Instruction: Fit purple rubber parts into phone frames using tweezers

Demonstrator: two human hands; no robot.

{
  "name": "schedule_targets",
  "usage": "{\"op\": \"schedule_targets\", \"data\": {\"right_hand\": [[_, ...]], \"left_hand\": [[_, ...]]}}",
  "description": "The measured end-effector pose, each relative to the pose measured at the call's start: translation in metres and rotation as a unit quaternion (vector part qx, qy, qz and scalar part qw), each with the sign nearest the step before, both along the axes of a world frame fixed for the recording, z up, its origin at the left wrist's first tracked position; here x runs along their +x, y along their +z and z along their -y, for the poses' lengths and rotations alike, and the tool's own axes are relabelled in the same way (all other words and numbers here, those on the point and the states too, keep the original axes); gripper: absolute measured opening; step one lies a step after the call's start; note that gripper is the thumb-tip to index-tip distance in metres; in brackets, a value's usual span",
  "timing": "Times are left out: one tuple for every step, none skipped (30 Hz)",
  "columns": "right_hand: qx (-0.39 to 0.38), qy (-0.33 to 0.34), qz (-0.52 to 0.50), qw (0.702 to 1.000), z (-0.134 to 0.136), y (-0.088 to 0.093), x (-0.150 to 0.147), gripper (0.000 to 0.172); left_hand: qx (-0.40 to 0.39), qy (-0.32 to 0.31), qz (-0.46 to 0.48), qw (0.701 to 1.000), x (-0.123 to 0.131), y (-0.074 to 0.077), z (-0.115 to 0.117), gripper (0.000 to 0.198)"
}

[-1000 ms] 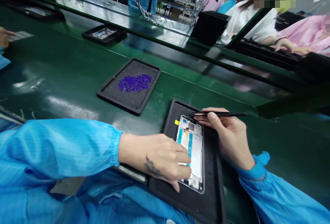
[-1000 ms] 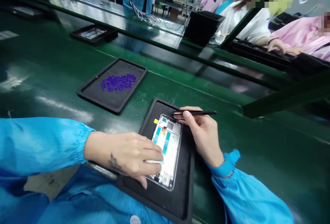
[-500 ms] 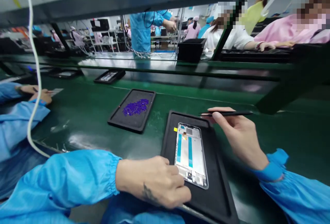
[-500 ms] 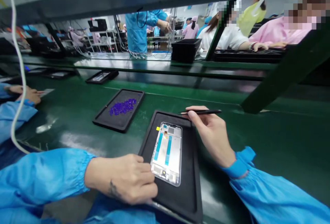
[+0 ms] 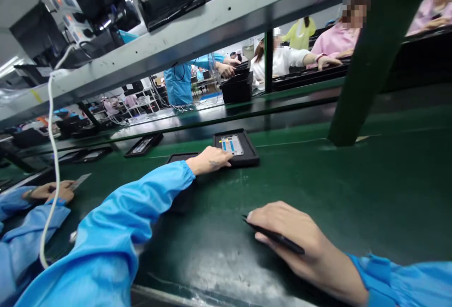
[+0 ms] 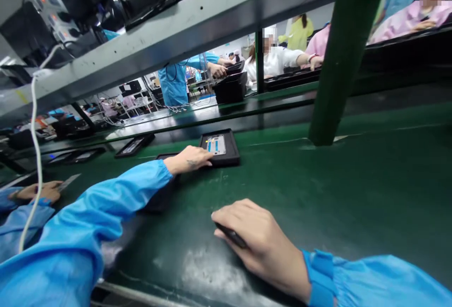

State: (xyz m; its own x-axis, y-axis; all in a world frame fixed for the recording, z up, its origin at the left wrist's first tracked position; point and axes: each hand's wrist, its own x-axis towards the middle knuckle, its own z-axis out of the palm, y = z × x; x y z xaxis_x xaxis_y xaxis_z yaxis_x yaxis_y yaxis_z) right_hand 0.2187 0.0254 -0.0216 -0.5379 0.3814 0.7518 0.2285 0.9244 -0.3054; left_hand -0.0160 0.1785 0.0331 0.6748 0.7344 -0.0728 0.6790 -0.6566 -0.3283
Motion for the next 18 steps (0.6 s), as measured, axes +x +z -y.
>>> {"op": "schedule_targets", "data": {"right_hand": [[0.002,0.01,0.008,1.0,0.0,-0.001,-0.001,0.021],[0.002,0.013,0.012,1.0,0.0,-0.002,-0.001,0.02],[0.0,0.012,0.012,1.0,0.0,-0.003,-0.001,0.018],[0.001,0.008,0.01,1.0,-0.001,-0.003,-0.001,0.017],[0.0,0.002,0.007,1.0,-0.002,-0.004,0.0,0.016],[0.0,-0.003,0.005,1.0,-0.002,-0.005,0.0,0.016],[-0.002,-0.007,0.004,1.0,-0.002,-0.006,0.001,0.015],[-0.006,-0.01,0.005,1.0,-0.002,-0.006,0.001,0.015],[-0.011,-0.012,0.007,1.0,-0.002,-0.007,0.002,0.015],[-0.019,-0.015,0.009,1.0,-0.002,-0.007,0.002,0.015],[-0.026,-0.02,0.009,0.999,-0.002,-0.008,0.002,0.015],[-0.032,-0.025,0.008,0.999,-0.003,-0.008,0.002,0.015],[-0.039,-0.033,0.005,0.999,-0.005,-0.009,0.002,0.015],[-0.046,-0.043,0.003,0.998,-0.007,-0.01,0.002,0.016],[-0.055,-0.054,0.001,0.997,-0.009,-0.012,0.002,0.018],[-0.066,-0.066,0.001,0.996,-0.012,-0.013,0.003,0.02],[-0.08,-0.074,0.0,0.994,-0.015,-0.015,0.003,0.024],[-0.101,-0.086,-0.004,0.991,-0.017,-0.017,0.003,0.028]], "left_hand": [[0.006,0.017,-0.004,1.0,0.002,0.002,-0.017,0.029],[0.011,0.034,-0.006,0.999,0.003,0.003,-0.032,0.03],[0.014,0.048,-0.008,0.999,0.004,0.004,-0.045,0.031],[0.016,0.06,-0.008,0.998,0.005,0.004,-0.057,0.032],[0.015,0.07,-0.006,0.997,0.006,0.004,-0.066,0.032],[0.013,0.079,-0.003,0.997,0.007,0.004,-0.074,0.033],[0.011,0.086,0.002,0.996,0.009,0.005,-0.079,0.032],[0.008,0.091,0.01,0.996,0.01,0.005,-0.082,0.032],[0.006,0.095,0.021,0.995,0.012,0.006,-0.084,0.031],[0.005,0.097,0.035,0.995,0.014,0.008,-0.083,0.031],[0.005,0.097,0.053,0.994,0.017,0.011,-0.079,0.031],[0.004,0.092,0.073,0.993,0.02,0.014,-0.073,0.03],[0.001,0.084,0.096,0.992,0.023,0.018,-0.062,0.029],[-0.006,0.071,0.121,0.99,0.027,0.022,-0.048,0.028],[-0.017,0.055,0.146,0.988,0.031,0.025,-0.03,0.027],[-0.036,0.035,0.172,0.984,0.035,0.028,-0.009,0.03],[-0.061,0.013,0.196,0.979,0.04,0.029,0.016,0.034],[-0.091,-0.009,0.218,0.972,0.045,0.028,0.042,0.038]]}}
